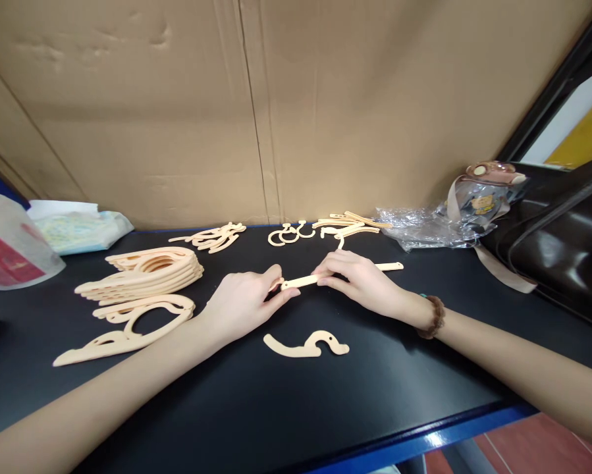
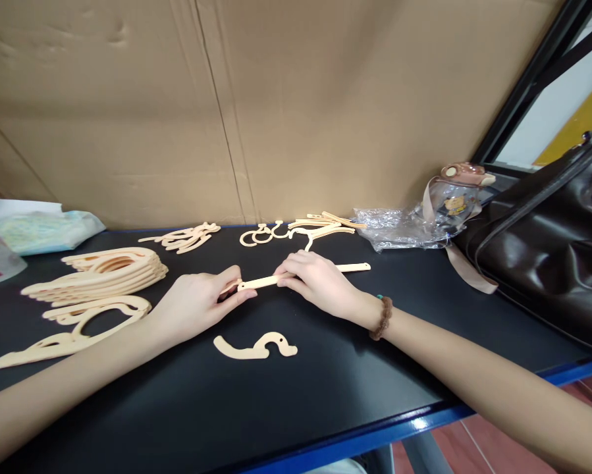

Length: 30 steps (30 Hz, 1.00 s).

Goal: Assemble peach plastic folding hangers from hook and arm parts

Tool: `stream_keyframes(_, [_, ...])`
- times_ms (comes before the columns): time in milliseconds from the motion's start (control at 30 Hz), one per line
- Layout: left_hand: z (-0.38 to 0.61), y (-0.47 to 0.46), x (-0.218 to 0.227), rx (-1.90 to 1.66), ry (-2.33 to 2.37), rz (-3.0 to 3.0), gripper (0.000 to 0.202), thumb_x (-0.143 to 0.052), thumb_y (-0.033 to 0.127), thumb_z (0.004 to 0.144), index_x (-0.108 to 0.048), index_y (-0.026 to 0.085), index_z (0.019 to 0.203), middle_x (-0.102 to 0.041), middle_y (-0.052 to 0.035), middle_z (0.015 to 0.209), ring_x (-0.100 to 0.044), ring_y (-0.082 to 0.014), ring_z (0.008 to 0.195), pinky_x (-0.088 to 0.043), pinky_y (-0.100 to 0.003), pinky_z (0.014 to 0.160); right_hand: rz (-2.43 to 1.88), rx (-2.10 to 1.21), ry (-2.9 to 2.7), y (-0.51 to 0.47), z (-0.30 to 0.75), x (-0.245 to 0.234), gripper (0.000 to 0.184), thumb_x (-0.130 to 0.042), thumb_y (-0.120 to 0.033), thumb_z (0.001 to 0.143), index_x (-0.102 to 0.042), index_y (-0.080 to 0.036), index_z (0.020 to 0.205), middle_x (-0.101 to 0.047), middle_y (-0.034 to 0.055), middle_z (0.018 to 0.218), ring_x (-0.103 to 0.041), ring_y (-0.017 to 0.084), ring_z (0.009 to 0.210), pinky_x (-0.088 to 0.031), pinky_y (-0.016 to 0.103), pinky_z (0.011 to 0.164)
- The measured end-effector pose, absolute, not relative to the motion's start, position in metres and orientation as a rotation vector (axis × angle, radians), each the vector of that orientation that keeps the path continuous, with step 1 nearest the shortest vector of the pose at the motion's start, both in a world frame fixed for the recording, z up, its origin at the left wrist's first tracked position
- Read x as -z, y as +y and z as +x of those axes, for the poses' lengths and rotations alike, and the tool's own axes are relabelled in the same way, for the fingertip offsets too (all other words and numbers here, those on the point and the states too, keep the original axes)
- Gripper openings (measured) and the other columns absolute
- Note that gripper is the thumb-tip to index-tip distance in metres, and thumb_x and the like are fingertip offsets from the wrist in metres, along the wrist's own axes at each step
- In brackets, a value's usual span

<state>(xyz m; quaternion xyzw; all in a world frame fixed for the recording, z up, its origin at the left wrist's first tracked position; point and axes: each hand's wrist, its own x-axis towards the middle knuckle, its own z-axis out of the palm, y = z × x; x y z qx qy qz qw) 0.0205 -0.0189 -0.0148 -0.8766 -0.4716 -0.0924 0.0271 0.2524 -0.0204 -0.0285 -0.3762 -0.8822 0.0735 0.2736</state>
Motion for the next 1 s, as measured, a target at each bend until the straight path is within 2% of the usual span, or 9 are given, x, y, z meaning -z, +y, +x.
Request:
stream_keyframes(267, [0.0179, -0.0170, 0.0156, 0.235, -1.407, -2.717, 0.039, -0.034, 0.053, 0.095, -0.038, 0.022, 0.072, -0.057, 0.0034, 0.056, -0.058, -0.0181, 0.051, -0.023, -0.024, 0.046, -0.992, -0.257, -2.352, -0.0216, 0.2525, 0.0291, 0.016, -0.047, -0.024, 0.096, -0.062, -0.020, 0.093, -0.064, 0.0028, 0.094, -0.056, 0.016, 0.089, -0.045, 0.029, 0.081])
stream_keyframes(667, [0.0183, -0.0191, 0.0137, 0.042, -1.315, -2.627, 0.041, -0.029, 0.050, 0.098, -0.048, 0.020, 0.077, -0.064, -0.0022, 0.059, -0.063, -0.0219, 0.053, -0.021, -0.025, 0.045, -0.983, -0.318, -2.342, -0.0211, 0.2533, 0.0298, 0.016, -0.050, -0.027, 0.095, -0.063, -0.019, 0.094, -0.065, 0.0016, 0.091, -0.058, 0.015, 0.086, -0.044, 0.026, 0.077])
stream_keyframes(1000, [0.0184, -0.0221, 0.0117, -0.002, -1.273, -2.707, 0.040, -0.028, 0.048, 0.098, -0.048, 0.020, 0.077, -0.062, 0.0009, 0.056, -0.059, -0.0183, 0.051, -0.023, -0.024, 0.046, -0.971, -0.354, -2.351, -0.0168, 0.2551, 0.0318, 0.014, -0.053, -0.028, 0.094, -0.063, -0.019, 0.091, -0.064, 0.0015, 0.089, -0.057, 0.014, 0.083, -0.044, 0.026, 0.076])
